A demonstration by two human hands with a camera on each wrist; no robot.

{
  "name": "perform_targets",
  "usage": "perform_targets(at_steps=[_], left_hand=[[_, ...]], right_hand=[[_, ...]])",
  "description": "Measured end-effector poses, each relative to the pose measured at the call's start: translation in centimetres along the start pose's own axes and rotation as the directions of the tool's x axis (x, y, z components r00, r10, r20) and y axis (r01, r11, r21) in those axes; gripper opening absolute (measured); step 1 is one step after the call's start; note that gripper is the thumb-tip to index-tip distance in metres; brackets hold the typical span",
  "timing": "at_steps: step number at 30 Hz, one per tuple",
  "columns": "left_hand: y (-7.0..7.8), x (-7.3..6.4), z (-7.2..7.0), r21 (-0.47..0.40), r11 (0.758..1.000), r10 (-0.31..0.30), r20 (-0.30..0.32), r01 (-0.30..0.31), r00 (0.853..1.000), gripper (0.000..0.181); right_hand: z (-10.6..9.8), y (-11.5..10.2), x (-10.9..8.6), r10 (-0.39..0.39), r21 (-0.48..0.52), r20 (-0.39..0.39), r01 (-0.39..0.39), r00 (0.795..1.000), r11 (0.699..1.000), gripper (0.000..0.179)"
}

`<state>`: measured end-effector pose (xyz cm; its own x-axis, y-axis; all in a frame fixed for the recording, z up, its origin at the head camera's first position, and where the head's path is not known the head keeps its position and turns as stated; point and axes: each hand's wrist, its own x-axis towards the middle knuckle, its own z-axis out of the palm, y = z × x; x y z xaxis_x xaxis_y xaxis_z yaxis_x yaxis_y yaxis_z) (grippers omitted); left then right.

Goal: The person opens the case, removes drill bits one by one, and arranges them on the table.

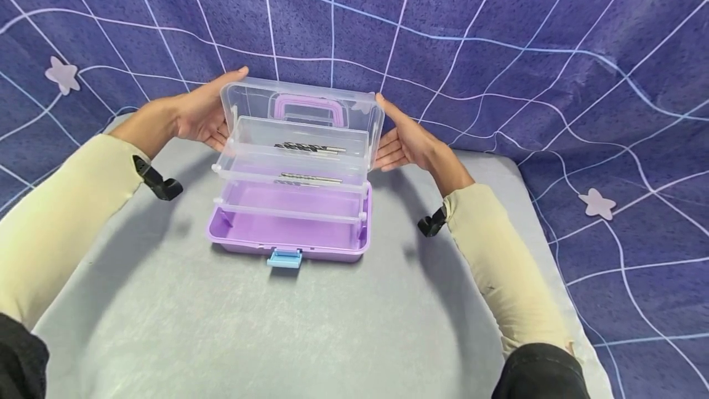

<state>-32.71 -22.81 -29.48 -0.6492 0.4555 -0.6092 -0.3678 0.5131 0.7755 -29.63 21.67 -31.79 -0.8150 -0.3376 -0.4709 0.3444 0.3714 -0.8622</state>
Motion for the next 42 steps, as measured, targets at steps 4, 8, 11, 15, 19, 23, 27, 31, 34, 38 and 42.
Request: perform_targets(at_steps=[4,8,11,15,19,23,27,31,34,38,42], left_hand=[[0.4,0.8,-0.6,-0.030,0.997,-0.067,0.040,0.068,0.997,0.139],[0.4,1.1,-0.8,-0.073,0.992,-0.103,0.062,0.107,0.993,0.138],[0.1,1.0,-0.8,-0.094,0.991,-0.091,0.086,0.099,0.992,0.148],[-0.8,0.6,-0.5,-0.121,0.992,-0.027,0.096,0.039,0.995,0.160],[-2.0,0.1,0.0,-0.142,0.989,0.059,0.055,-0.051,0.997,0.160],[-3.2,-0.3,0.7,-0.154,0.979,0.131,-0.039,-0.136,0.991,0.151],[-4.3,-0.4,1.8,-0.106,0.972,0.185,-0.200,-0.209,0.962,0.118],[-4.9,-0.2,2.6,-0.035,0.962,0.247,-0.315,-0.272,0.916,0.079],[-5.1,0.0,2.9,-0.003,0.952,0.285,-0.346,-0.305,0.894,0.065],[-5.3,0.3,3.0,0.012,0.951,0.290,-0.370,-0.308,0.883,0.054],[-5.5,0.5,2.9,0.012,0.953,0.284,-0.368,-0.301,0.885,0.050]], right_hand=[[-0.2,0.1,0.9,0.047,0.015,0.004,-0.047,0.999,0.999,0.125],[-0.4,0.3,1.4,0.055,0.026,0.005,-0.056,0.998,0.998,0.126],[-0.4,0.6,1.3,0.033,0.023,0.014,-0.034,0.999,0.999,0.128],[-0.4,1.2,0.6,-0.026,0.026,0.027,0.025,0.999,0.999,0.133],[0.1,2.0,-0.2,-0.116,0.050,-0.014,0.117,0.993,0.992,0.121],[0.8,3.0,-0.8,-0.206,0.090,-0.084,0.213,0.975,0.973,0.090],[1.4,4.0,-0.8,-0.275,0.109,-0.132,0.290,0.952,0.951,0.060],[1.8,4.7,-0.6,-0.350,0.070,-0.185,0.367,0.918,0.927,0.042],[2.1,4.9,-0.4,-0.397,0.021,-0.222,0.412,0.891,0.911,0.037],[2.5,5.0,0.0,-0.422,-0.024,-0.248,0.430,0.872,0.902,0.039],[2.7,5.0,0.4,-0.412,-0.050,-0.277,0.415,0.868,0.908,0.043]])
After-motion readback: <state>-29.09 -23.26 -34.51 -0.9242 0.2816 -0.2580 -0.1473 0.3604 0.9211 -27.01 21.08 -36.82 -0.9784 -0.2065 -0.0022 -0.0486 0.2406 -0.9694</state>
